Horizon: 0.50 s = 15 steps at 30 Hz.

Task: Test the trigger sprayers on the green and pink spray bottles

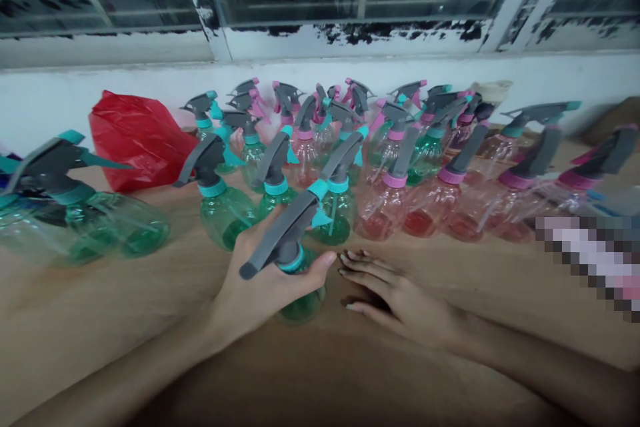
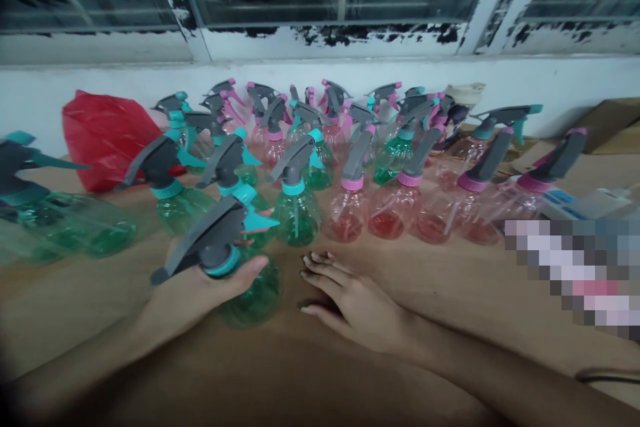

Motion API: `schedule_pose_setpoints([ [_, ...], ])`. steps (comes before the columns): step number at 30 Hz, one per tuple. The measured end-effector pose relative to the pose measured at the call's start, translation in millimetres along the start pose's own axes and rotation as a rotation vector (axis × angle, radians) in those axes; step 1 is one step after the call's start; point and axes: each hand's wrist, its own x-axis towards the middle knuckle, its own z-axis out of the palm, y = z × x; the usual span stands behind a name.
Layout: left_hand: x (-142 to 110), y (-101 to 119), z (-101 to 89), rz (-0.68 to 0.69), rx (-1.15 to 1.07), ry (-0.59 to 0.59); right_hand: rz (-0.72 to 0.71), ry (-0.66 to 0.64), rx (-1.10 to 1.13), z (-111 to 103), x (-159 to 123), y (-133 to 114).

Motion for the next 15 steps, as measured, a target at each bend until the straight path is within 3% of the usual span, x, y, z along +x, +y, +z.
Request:
schedule_pose_setpoints([
  [7,-16,-7,-1.7,-0.108,-0.101,-0.019,-0.004,0.011,0.005,-2,1,-2],
  [15,-33,-27,-10.2,-0.052,-0.181,-0.160,-0.006,0.002,-0.019,-1,2,0],
])
